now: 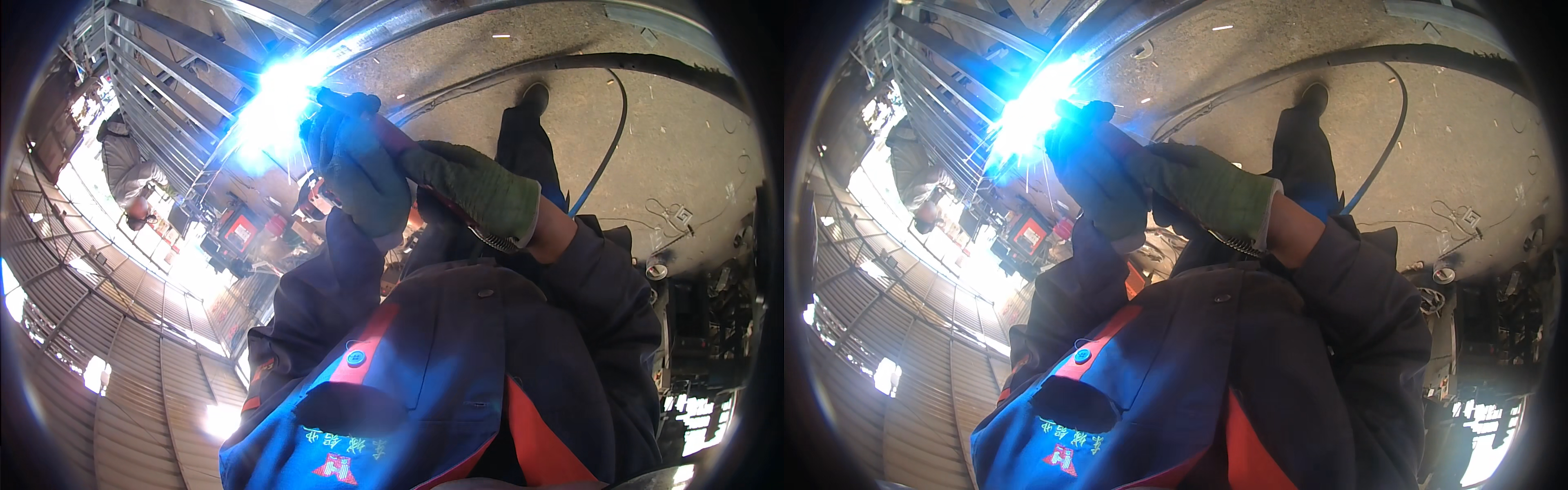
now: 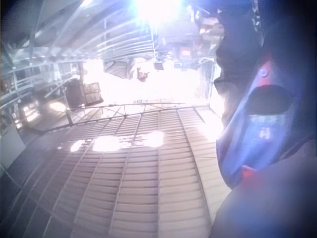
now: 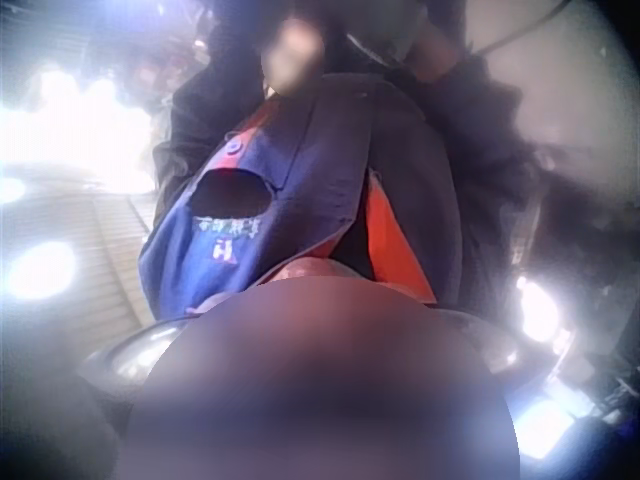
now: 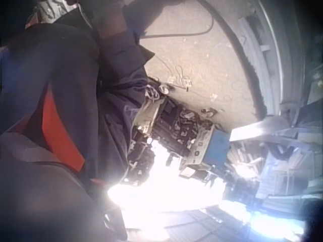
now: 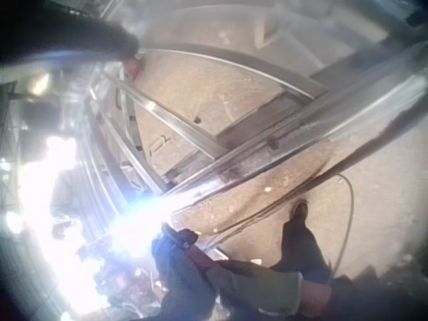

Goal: The person welds multiple joints on a large metal frame using a handheld welding torch. They move around the frame to access different joints, creating bright sparks and molten metal at each weld point. The person occasionally pauses to reposition the torch or adjust their stance.

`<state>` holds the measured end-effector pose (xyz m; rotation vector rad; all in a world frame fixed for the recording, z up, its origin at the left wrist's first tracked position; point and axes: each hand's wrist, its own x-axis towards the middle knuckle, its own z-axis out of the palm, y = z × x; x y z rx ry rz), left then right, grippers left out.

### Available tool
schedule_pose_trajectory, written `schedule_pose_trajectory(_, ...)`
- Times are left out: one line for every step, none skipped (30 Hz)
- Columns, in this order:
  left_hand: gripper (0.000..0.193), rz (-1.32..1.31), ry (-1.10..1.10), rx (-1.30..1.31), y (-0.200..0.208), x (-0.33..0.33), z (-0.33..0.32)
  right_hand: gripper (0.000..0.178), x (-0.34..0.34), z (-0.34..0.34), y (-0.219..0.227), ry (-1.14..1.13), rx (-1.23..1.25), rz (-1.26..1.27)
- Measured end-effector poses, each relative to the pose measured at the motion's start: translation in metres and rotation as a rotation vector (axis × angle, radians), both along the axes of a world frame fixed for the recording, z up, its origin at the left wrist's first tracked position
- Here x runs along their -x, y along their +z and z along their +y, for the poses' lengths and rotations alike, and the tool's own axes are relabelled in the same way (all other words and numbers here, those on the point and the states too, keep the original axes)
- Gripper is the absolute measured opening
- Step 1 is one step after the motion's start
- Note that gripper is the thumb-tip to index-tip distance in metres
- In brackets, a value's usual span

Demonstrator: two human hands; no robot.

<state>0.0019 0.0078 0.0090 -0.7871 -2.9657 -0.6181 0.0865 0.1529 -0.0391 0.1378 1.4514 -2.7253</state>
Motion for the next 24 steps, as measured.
schedule_pose_trajectory(0.027,0.013,-0.011,0.013,0.000,-0.001,0.000,0.052,0.002,-0.001,0.000,0.017,0.057,-0.032)
schedule_pose_trajectory(0.027,0.025,-0.021,0.026,0.000,-0.001,-0.001,0.052,-0.002,0.001,0.003,0.104,0.163,-0.149)
schedule_pose_trajectory(0.027,0.038,-0.032,0.038,0.000,-0.001,-0.001,0.051,-0.002,0.003,0.003,0.187,0.250,-0.242)
schedule_pose_trajectory(0.027,0.051,-0.044,0.049,0.000,-0.001,-0.001,0.051,-0.004,0.007,0.005,0.263,0.332,-0.342)
schedule_pose_trajectory(0.027,0.062,-0.056,0.039,-0.001,-0.001,-0.001,0.050,-0.003,0.009,0.004,0.335,0.395,-0.416)
schedule_pose_trajectory(0.027,0.072,-0.069,0.028,-0.001,0.000,-0.001,0.049,-0.003,0.011,0.003,0.379,0.469,-0.467)
schedule_pose_trajectory(0.026,0.080,-0.083,-0.004,-0.003,0.002,-0.002,0.048,-0.004,0.013,0.003,0.398,0.464,-0.507)
schedule_pose_trajectory(0.026,0.087,-0.098,-0.039,-0.005,0.005,-0.002,0.046,-0.004,0.013,0.004,0.387,0.469,-0.521)
schedule_pose_trajectory(0.026,0.093,-0.112,-0.075,-0.007,0.007,-0.003,0.044,-0.007,0.016,0.004,0.388,0.497,-0.487)
schedule_pose_trajectory(0.025,0.103,-0.132,-0.105,-0.008,0.007,-0.003,0.042,-0.009,0.019,0.004,0.415,0.589,-0.563)
schedule_pose_trajectory(0.023,0.072,-0.127,-0.121,-0.009,0.008,-0.004,0.039,-0.014,0.020,0.008,0.280,0.348,-0.371)
schedule_pose_trajectory(0.021,0.050,-0.131,-0.131,-0.009,0.008,-0.005,0.039,-0.020,0.025,0.011,0.196,0.220,-0.214)
schedule_pose_trajectory(0.019,0.028,-0.136,-0.141,-0.009,0.008,-0.005,0.040,-0.026,0.030,0.016,0.161,0.184,-0.199)
schedule_pose_trajectory(0.017,0.004,-0.124,-0.168,-0.007,0.007,-0.008,0.044,-0.034,0.040,0.021,0.208,0.226,-0.291)
schedule_pose_trajectory(0.014,0.117,-0.162,-0.234,-0.010,0.007,-0.004,0.048,-0.044,0.051,0.027,0.258,0.267,-0.386)
schedule_pose_trajectory(0.014,0.135,-0.140,-0.210,-0.008,0.005,-0.006,0.053,-0.055,0.063,0.033,0.305,0.301,-0.482)
schedule_pose_trajectory(0.014,0.135,-0.131,-0.169,-0.003,0.007,-0.007,0.059,-0.063,0.072,0.048,0.345,0.325,-0.577)
schedule_pose_trajectory(0.015,0.136,-0.108,-0.165,-0.002,0.005,-0.008,0.063,-0.074,0.079,0.058,0.346,0.378,-0.634)
schedule_pose_trajectory(0.020,0.085,-0.093,-0.184,-0.002,0.005,-0.006,0.067,-0.084,0.086,0.069,0.329,0.258,-0.661)
schedule_pose_trajectory(0.022,0.102,-0.090,-0.142,-0.002,0.004,-0.006,0.071,-0.095,0.088,0.083,0.276,0.166,-0.640)
schedule_pose_trajectory(0.025,0.114,-0.096,-0.112,-0.001,0.005,-0.006,0.074,-0.105,0.090,0.097,0.224,0.074,-0.618)
schedule_pose_trajectory(0.028,0.121,-0.102,-0.080,0.000,0.004,-0.006,0.075,-0.115,0.094,0.113,0.188,0.016,-0.575)
schedule_pose_trajectory(0.040,0.110,-0.057,-0.112,-0.001,0.004,-0.006,0.076,-0.125,0.099,0.128,0.156,-0.042,-0.529)
schedule_pose_trajectory(0.043,0.143,-0.060,-0.115,0.000,0.002,-0.006,0.077,-0.133,0.101,0.143,0.124,-0.106,-0.474)
